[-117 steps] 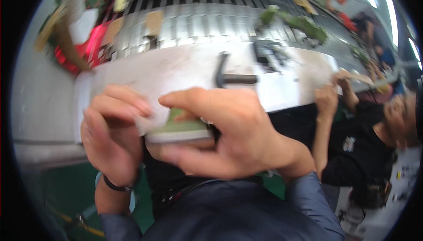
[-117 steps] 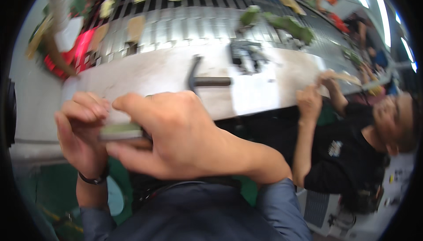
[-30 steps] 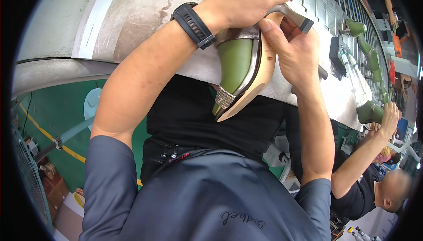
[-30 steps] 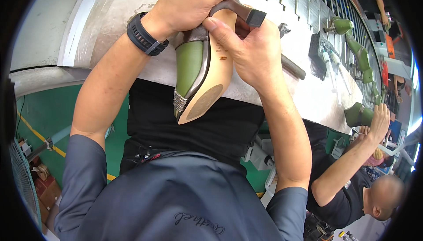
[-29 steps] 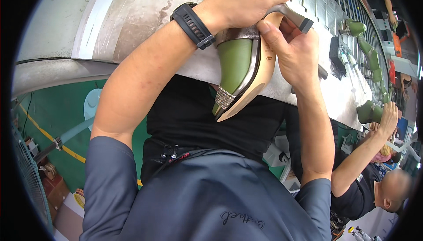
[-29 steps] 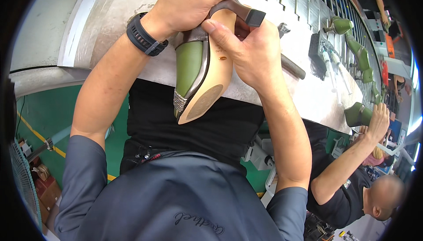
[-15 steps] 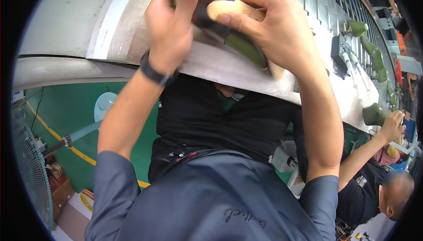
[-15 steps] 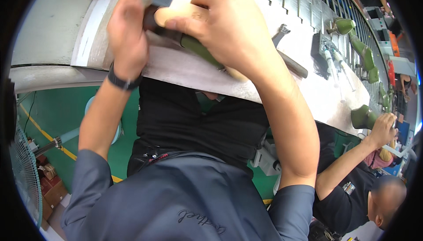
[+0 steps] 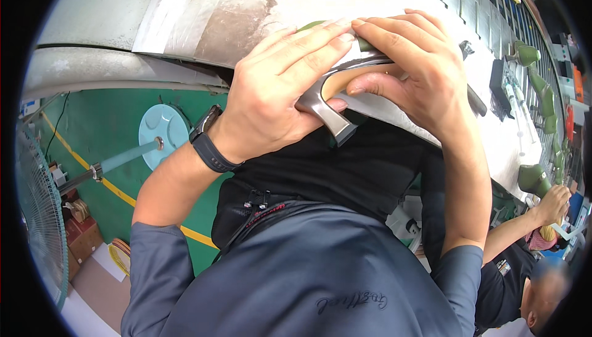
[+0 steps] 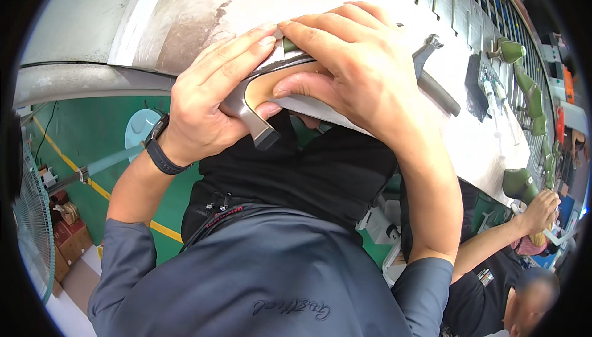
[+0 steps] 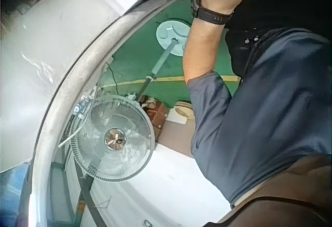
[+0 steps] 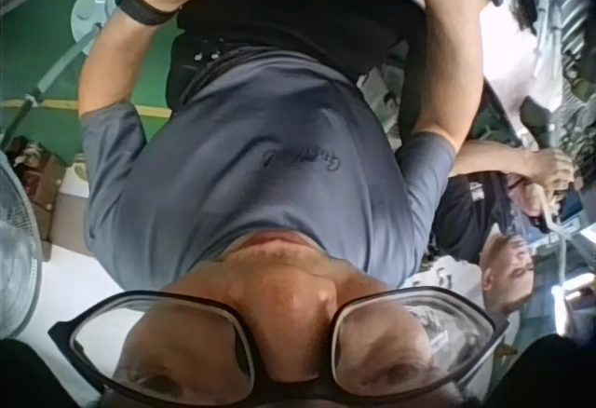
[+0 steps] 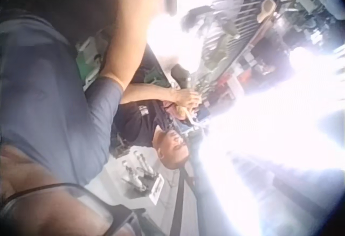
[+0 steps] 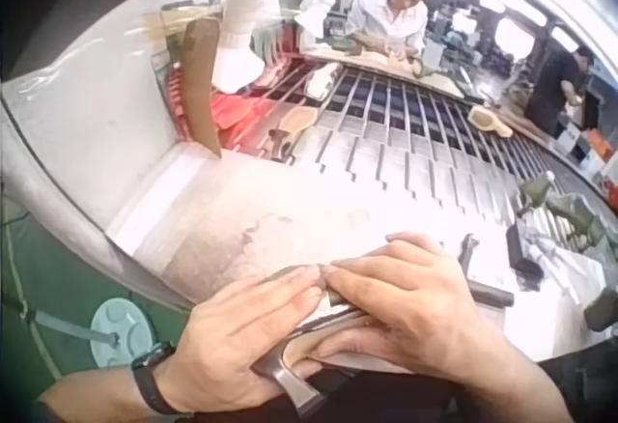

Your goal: The person assembles high-heeled shoes by taking lasted shoe uppers and soles from a conveyor, aligning and pressing each sole onto the shoe upper by hand, and tapping the edges with a hammer.

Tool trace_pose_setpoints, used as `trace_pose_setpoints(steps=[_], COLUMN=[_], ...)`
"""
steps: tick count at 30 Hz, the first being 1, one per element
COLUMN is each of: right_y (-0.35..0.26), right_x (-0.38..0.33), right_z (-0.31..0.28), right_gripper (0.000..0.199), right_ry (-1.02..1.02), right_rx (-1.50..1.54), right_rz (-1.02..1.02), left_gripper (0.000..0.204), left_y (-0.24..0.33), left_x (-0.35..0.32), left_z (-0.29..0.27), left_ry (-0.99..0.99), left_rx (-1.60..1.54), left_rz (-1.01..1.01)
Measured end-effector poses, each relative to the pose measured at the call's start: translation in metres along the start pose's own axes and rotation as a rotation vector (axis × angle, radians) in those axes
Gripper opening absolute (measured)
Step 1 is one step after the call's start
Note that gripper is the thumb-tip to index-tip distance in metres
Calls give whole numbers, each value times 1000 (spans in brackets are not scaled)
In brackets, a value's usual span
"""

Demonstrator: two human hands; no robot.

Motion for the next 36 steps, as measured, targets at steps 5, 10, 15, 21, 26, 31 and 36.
trace_pose_setpoints(steps=[5,10,15,21,26,31,36], right_y=[-3,-1,-2,0,9,12,50], right_x=[-3,-3,0,7,20,18,-54], right_z=[-1,-1,-2,0,10,1,-52], right_gripper=[58,56,55,48,51,64,52], right_ry=[34,21,-16,-83,-342,-158,283], right_rx=[10,31,44,92,86,-127,-218], right_rz=[-10,4,20,189,448,259,473], left_gripper=[63,61,59,56,56,60,105], left_y=[0,1,1,2,4,11,12], left_x=[-1,-3,-4,-9,-14,-20,-18], left_z=[3,5,5,5,9,26,36], left_ry=[-7,-6,-11,-16,34,188,-122], left_rx=[11,24,50,88,107,289,170], left_rz=[30,39,24,11,25,-41,-110])
Point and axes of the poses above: each hand's wrist, its own x-axis towards the middle knuckle, its own z-axis out of the palm, y = z × x, the point moved 8 cm from there along x, towards the middle knuckle, and after that the axes turned 12 degrees about y, right-handed, at the moved point
